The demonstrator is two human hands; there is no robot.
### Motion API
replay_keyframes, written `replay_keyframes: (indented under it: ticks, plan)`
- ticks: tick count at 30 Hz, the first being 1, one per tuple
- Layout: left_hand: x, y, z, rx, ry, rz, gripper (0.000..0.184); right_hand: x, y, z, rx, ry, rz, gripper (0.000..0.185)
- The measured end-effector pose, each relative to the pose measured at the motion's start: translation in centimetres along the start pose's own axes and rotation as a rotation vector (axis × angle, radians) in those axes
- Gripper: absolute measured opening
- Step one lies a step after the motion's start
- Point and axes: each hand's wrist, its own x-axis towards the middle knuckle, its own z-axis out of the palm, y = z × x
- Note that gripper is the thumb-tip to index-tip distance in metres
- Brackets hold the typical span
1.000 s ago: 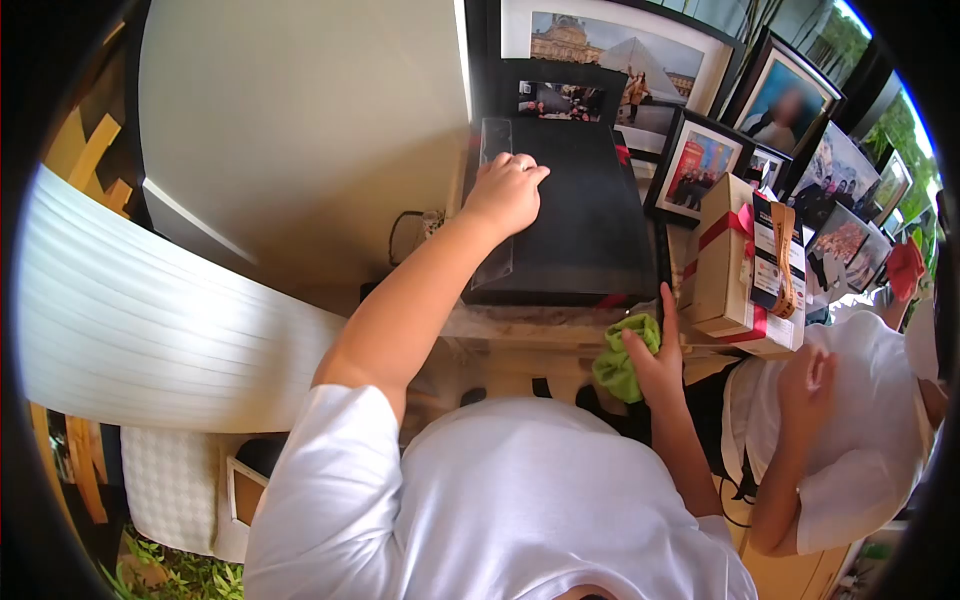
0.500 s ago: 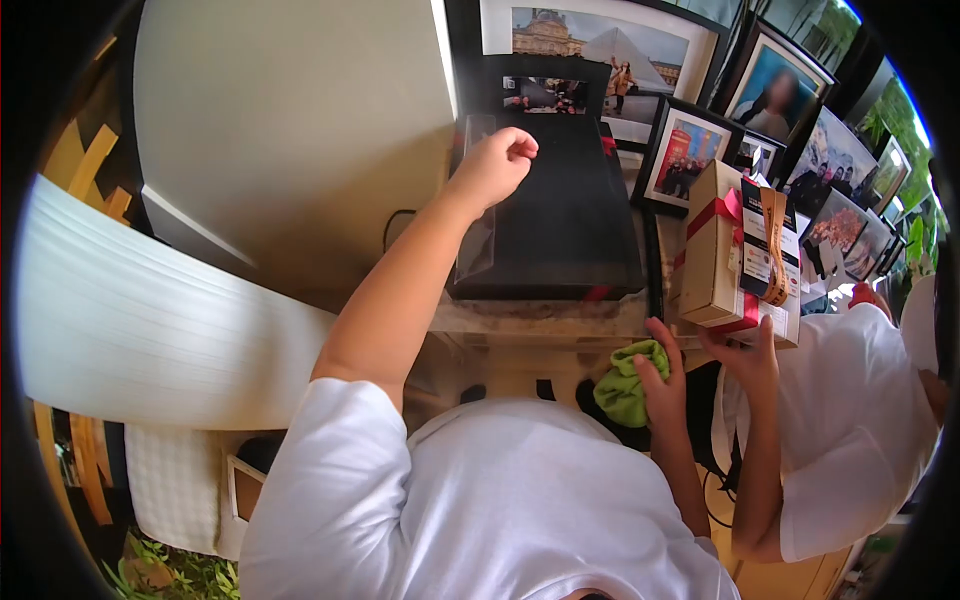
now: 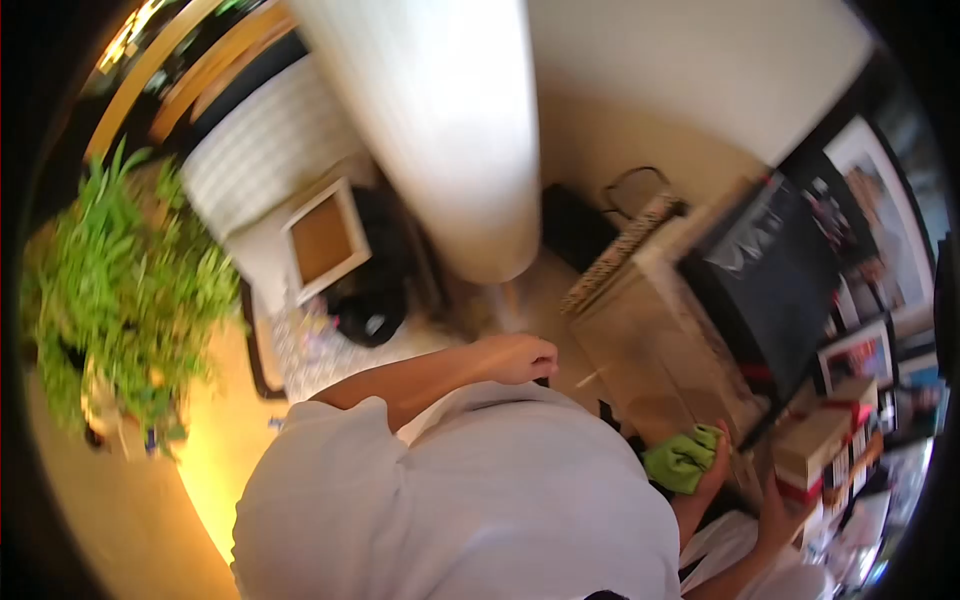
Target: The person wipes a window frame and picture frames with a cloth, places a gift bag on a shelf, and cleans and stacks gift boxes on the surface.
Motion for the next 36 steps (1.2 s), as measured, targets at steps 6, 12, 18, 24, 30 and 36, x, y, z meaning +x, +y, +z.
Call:
replay_keyframes:
  ticks: [6, 12, 18, 24, 30, 36]
  plan:
    - [-5.4, -4.7, 2.9, 0.007, 0.184, 0.053, 0.025, 0.3, -1.0, 3.7, -0.109, -0.108, 0.053, 0.040]
    - [-6.6, -8.2, -0.5, 0.144, 0.658, 0.152, 0.032, 0.6, -0.3, 12.6, 0.012, -0.272, 0.134, 0.042]
    - [-18.2, -20.8, -10.7, 0.753, 1.256, -0.482, 0.038, -0.3, 5.1, 16.1, 0.058, -0.513, 0.283, 0.039]
    - [-23.4, -26.0, -12.7, 0.799, 0.875, -0.631, 0.042, -6.3, 9.1, 20.5, 0.103, -0.352, 0.366, 0.033]
    - [-23.4, -27.0, -13.2, 0.837, 0.939, -0.488, 0.025, -8.5, 10.1, 19.8, 0.156, -0.278, 0.337, 0.034]
    - [-24.5, -25.6, -15.9, 1.018, 1.076, -0.415, 0.021, -8.5, 10.1, 17.7, 0.217, -0.255, 0.363, 0.024]
